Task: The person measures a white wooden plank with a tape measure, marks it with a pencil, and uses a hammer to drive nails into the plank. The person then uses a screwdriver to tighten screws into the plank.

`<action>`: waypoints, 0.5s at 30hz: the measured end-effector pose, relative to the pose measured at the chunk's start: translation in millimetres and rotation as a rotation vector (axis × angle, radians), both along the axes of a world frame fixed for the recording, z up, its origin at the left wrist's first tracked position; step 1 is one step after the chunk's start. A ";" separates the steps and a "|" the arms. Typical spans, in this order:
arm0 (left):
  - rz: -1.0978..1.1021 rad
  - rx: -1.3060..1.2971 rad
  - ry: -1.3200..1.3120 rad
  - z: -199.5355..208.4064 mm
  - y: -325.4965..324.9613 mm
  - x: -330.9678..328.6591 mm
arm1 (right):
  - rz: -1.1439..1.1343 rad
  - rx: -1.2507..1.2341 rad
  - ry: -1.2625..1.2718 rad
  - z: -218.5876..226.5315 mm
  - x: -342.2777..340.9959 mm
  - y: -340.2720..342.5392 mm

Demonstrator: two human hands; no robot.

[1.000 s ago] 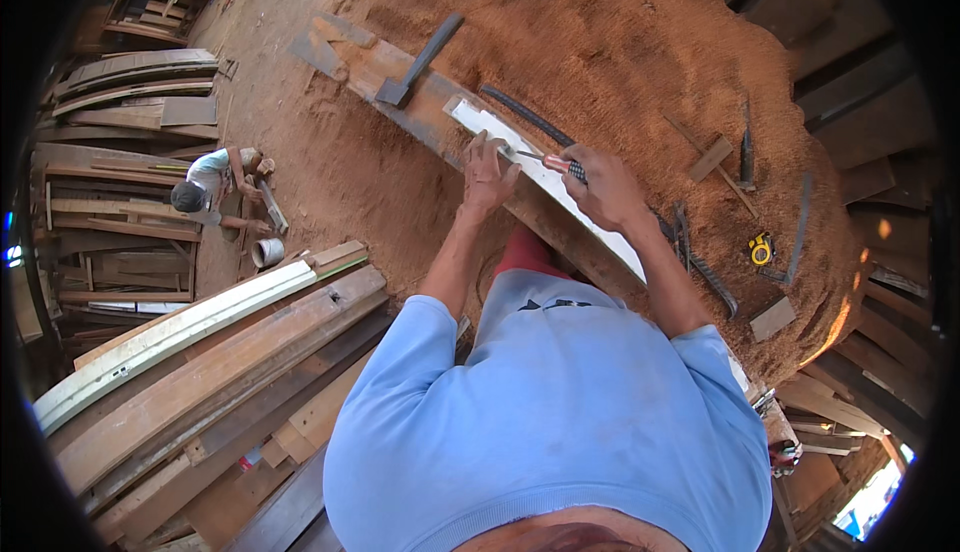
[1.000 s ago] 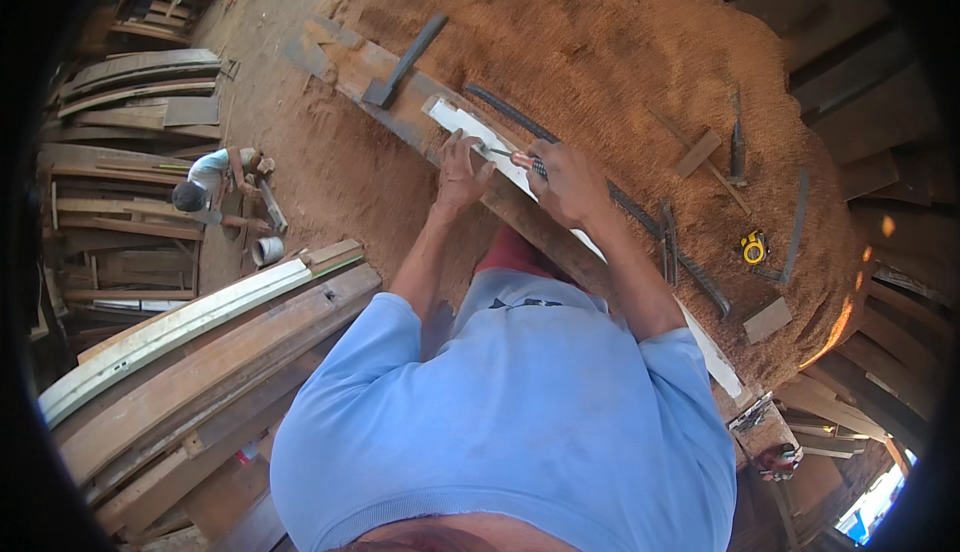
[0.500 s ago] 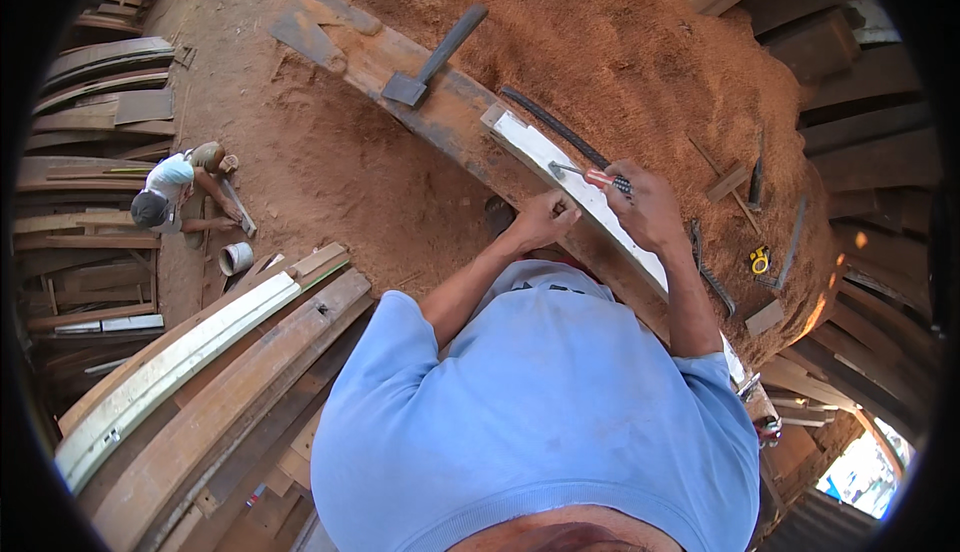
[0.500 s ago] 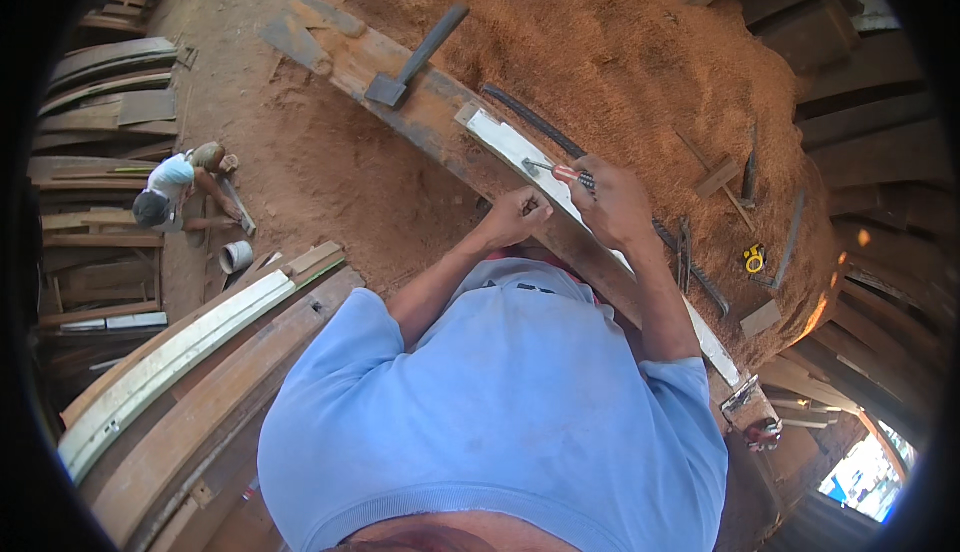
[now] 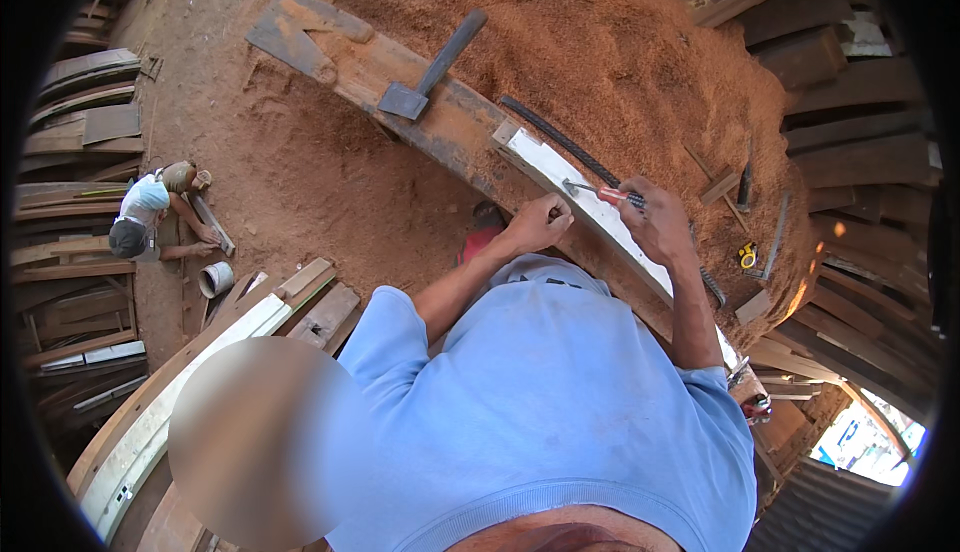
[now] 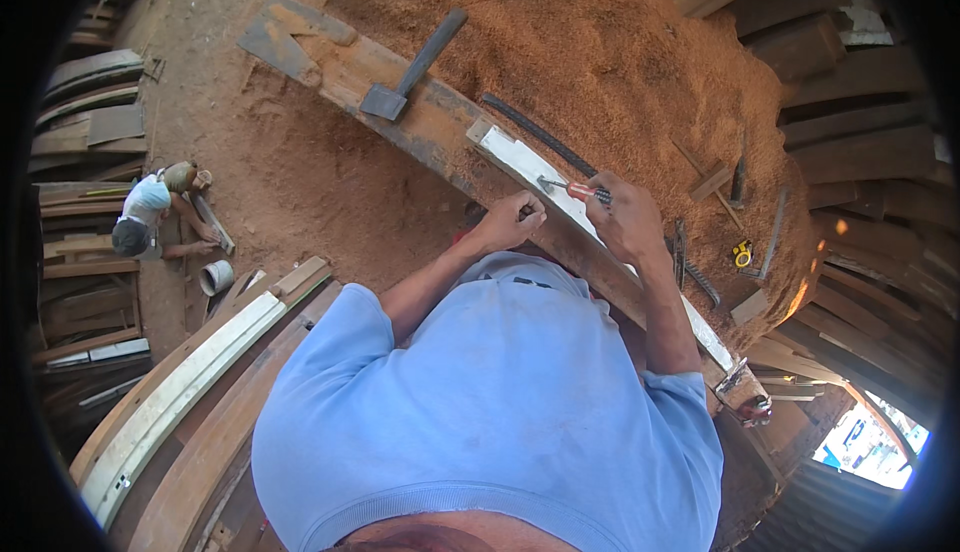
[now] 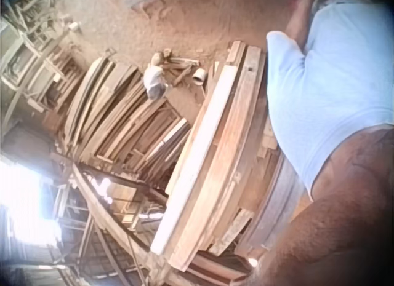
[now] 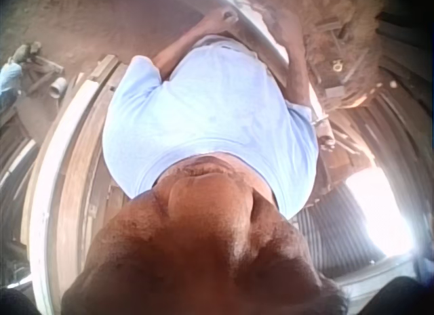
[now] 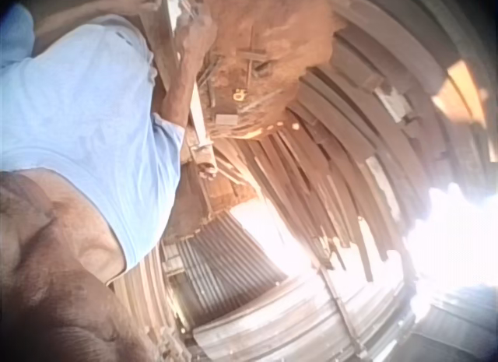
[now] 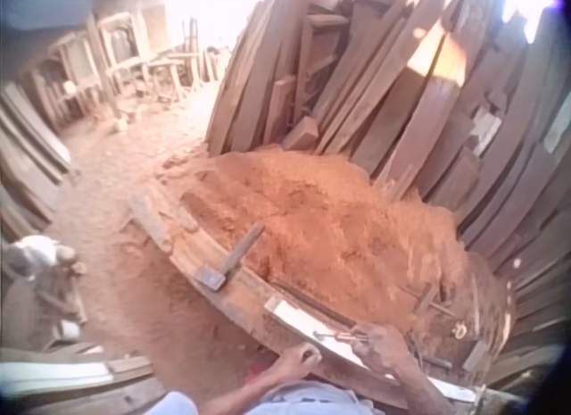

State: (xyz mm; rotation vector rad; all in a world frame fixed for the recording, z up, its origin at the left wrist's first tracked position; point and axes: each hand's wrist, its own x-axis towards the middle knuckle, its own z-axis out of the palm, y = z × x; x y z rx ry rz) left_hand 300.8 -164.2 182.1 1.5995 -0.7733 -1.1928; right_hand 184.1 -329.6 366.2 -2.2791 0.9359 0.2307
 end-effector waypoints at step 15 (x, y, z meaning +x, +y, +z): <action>-0.066 -0.046 -0.041 -5.6 3.1 -0.5 | -0.055 -0.012 0.022 -5.0 -2.4 -3.9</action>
